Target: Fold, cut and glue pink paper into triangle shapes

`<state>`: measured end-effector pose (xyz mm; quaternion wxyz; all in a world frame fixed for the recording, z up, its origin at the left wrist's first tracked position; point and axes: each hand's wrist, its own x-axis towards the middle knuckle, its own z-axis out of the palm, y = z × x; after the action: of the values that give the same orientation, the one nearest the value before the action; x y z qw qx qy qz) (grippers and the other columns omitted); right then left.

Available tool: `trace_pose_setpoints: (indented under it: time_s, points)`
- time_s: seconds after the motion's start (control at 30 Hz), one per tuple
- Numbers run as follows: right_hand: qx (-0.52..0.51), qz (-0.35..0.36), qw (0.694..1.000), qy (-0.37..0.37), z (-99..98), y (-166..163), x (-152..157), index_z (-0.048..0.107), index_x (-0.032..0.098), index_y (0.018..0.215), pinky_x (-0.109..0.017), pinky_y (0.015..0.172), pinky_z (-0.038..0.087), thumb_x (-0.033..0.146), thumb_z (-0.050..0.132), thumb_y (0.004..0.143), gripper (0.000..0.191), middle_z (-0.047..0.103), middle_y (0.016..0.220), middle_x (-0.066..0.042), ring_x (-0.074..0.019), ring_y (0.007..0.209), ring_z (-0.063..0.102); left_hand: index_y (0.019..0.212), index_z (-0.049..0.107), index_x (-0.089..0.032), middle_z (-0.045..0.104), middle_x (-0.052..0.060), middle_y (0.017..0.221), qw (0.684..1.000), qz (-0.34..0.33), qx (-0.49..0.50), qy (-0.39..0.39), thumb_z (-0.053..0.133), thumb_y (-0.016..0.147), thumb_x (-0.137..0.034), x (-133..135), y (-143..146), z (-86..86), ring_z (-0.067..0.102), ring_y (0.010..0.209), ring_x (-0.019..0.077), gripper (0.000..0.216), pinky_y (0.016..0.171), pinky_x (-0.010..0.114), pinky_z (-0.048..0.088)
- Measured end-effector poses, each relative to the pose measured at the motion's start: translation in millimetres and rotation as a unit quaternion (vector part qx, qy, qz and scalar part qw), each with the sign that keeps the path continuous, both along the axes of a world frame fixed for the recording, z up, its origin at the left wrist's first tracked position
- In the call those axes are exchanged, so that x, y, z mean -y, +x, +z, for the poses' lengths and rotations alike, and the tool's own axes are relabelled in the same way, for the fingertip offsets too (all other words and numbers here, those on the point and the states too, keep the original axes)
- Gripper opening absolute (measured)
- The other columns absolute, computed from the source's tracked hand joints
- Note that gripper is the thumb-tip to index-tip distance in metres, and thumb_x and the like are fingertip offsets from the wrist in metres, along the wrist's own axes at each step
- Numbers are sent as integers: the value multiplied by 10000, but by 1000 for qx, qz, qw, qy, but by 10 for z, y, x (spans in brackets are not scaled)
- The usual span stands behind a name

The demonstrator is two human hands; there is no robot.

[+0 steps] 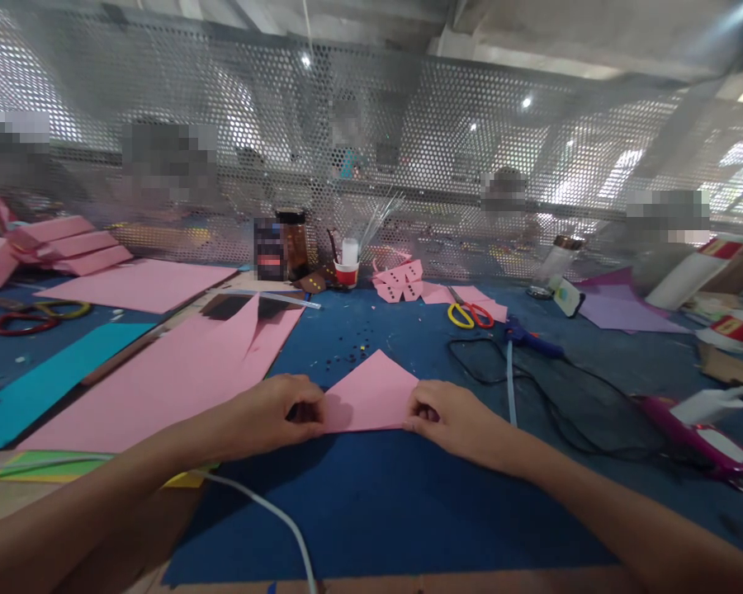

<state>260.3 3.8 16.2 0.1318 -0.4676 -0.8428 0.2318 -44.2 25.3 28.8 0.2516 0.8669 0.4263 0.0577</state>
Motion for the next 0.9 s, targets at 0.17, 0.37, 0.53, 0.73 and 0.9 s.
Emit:
trace_pose_setpoints:
  time_s: [0.17, 0.37, 0.53, 0.73, 0.9]
  points:
    - [-12, 2, 1000, 6, -7, 7, 1, 666, 183, 851, -256, 689, 368, 239, 652, 894, 72, 677, 856, -8, -142, 771, 572, 804, 676, -204, 644, 13, 814, 1000, -6, -10, 24, 590, 840, -251, 21, 34, 5, 587, 750, 168, 104, 683, 253, 409]
    - [-9, 1, 1000, 17, -19, 1, -13, 664, 184, 853, -258, 689, 364, 245, 663, 887, 70, 670, 847, -3, -138, 761, 565, 882, 658, -221, 663, 2, 858, 996, -5, 23, 91, 595, 837, -188, 144, 160, -56, 589, 809, 176, 85, 750, 276, 393]
    - [-17, 7, 1000, 23, -37, 13, -20, 667, 179, 848, -252, 675, 363, 262, 675, 885, 91, 663, 832, 0, -130, 738, 567, 887, 651, -221, 651, 10, 877, 995, -5, 46, 91, 638, 895, -302, 200, 428, -161, 579, 823, 184, 82, 741, 285, 383]
    - [-13, 10, 999, 33, -48, 32, -24, 672, 175, 855, -243, 661, 360, 272, 681, 883, 102, 664, 832, -5, -128, 732, 572, 785, 596, -196, 612, 1, 779, 994, 30, 71, 77, 569, 931, -311, 100, 541, -342, 532, 699, 157, 188, 628, 262, 341]
    - [-12, 12, 1000, 26, -32, 36, -35, 676, 173, 859, -242, 659, 361, 268, 679, 883, 99, 672, 832, -5, -127, 729, 575, 781, 600, -197, 598, -9, 766, 993, 38, 95, 54, 552, 939, -353, 91, 495, -346, 525, 691, 150, 228, 632, 253, 351]
